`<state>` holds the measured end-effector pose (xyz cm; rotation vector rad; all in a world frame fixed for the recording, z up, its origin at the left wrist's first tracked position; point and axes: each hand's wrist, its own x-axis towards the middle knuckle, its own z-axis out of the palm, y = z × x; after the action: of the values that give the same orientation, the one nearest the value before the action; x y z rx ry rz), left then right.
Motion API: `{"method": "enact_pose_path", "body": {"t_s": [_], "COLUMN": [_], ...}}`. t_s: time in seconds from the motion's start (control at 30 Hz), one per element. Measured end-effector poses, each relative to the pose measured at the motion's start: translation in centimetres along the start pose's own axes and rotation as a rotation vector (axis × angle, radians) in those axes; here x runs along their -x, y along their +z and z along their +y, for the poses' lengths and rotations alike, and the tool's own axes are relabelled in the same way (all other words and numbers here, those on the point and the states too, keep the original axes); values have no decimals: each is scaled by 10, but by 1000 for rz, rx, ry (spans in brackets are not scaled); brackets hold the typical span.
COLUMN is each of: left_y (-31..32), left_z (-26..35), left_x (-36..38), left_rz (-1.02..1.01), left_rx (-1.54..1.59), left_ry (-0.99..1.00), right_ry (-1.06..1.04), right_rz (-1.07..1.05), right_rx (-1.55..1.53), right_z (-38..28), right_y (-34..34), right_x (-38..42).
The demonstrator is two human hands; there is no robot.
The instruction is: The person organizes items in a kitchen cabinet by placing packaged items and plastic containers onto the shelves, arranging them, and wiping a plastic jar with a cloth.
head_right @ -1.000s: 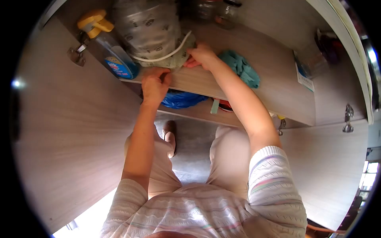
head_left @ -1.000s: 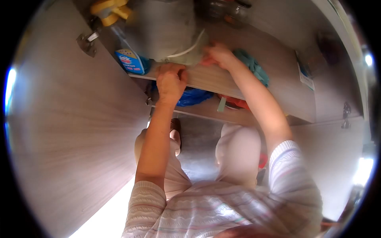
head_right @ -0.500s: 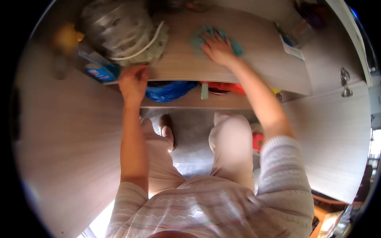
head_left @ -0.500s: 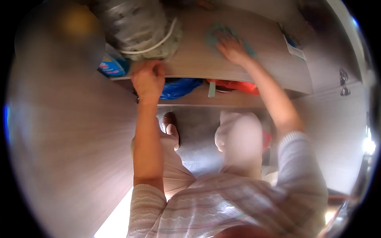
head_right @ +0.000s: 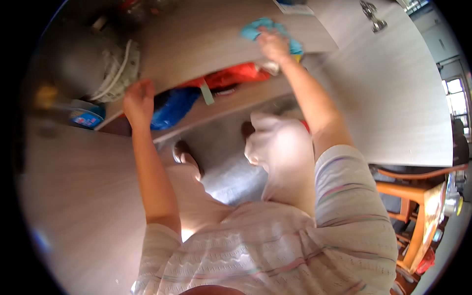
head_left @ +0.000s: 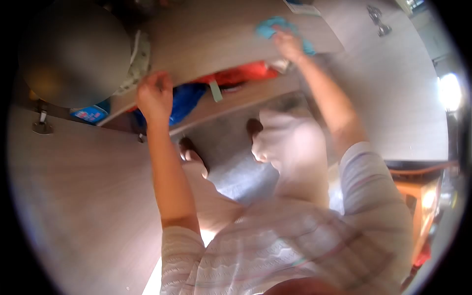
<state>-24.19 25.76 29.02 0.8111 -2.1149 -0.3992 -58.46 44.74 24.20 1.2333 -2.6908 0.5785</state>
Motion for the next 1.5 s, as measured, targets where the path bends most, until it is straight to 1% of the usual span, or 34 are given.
{"method": "enact_pose_path", "body": {"t_s": [0.03,0.13,0.17,0.23,0.27,0.3,0.37,0.43,0.5,0.53,0.57,0.63,0.67,0.7,0.77,0.83,0.9,0.93,0.97,1.03,1.07,1.1,1.17,1.2,1.3,1.37,1.4,1.43,1.47,1.5], "left_y": [3,22,26,35,44,61,55,64,81,88,85,80,72,60,52,41,32,32,34,37,38,43,60,62,68,78,81,74,68,63], "left_z": [6,22,26,45,54,58,112,144,154,151,159,156,154,156,155,149,132,121,114,102,96,81,49,46,39,29,21,29,48,54], "left_x": [1,15,19,33,41,52,75,110,135,143,148,142,135,125,96,64,25,5,-10,-32,-45,-57,-67,-62,-45,-46,-49,-43,-30,-25], "left_rz": [-15,-91,-114,-250,-327,-504,-800,-1122,-1191,-1196,-1190,-1187,-1143,-1078,-955,-819,-670,-603,-531,-473,-436,-485,-580,-582,-584,-560,-546,-511,-484,-442], "left_rx": [23,72,89,351,483,662,629,940,648,705,1020,884,890,911,805,737,620,652,682,536,462,462,459,381,343,236,181,55,-72,-190], "left_ry": [12,8,3,-13,-21,-52,20,-130,145,142,-19,-63,-134,-117,-84,-25,-219,-239,-256,-321,-355,-416,-538,-561,-453,-384,-347,-301,-242,-186], "right_ry": [89,155,69,242,375,505,588,549,566,503,453,268,354,395,508,744,1132,1307,1473,1713,1803,1889,1951,1943,1927,1837,1812,1786,1787,1774], "right_rz": [117,177,306,179,35,-107,-159,-178,-206,-288,-367,-235,-282,-241,-220,-129,-11,2,11,10,-44,-100,-227,-244,-246,-286,-264,-241,-249,-260], "right_rx": [113,29,27,-389,-563,-738,-1299,-1904,-1890,-1809,-1724,-1464,-1445,-1309,-1386,-1319,-1226,-1138,-1048,-1012,-976,-939,-864,-860,-865,-886,-932,-978,-1023,-1063], "right_z": [26,22,9,-20,-29,-37,-55,-70,-71,-67,-59,-39,-30,-21,13,43,65,76,87,89,87,83,77,75,74,77,76,73,67,63], "right_y": [-7,-40,-43,-46,-44,-42,-41,-49,-63,-73,-84,-99,-128,-152,-174,-187,-175,-158,-139,-110,-99,-89,-72,-65,-49,-44,-43,-47,-38,-31], "right_x": [18,76,92,126,146,167,213,246,267,273,280,306,322,340,388,450,519,560,604,681,710,736,775,787,800,791,785,773,774,774]}}
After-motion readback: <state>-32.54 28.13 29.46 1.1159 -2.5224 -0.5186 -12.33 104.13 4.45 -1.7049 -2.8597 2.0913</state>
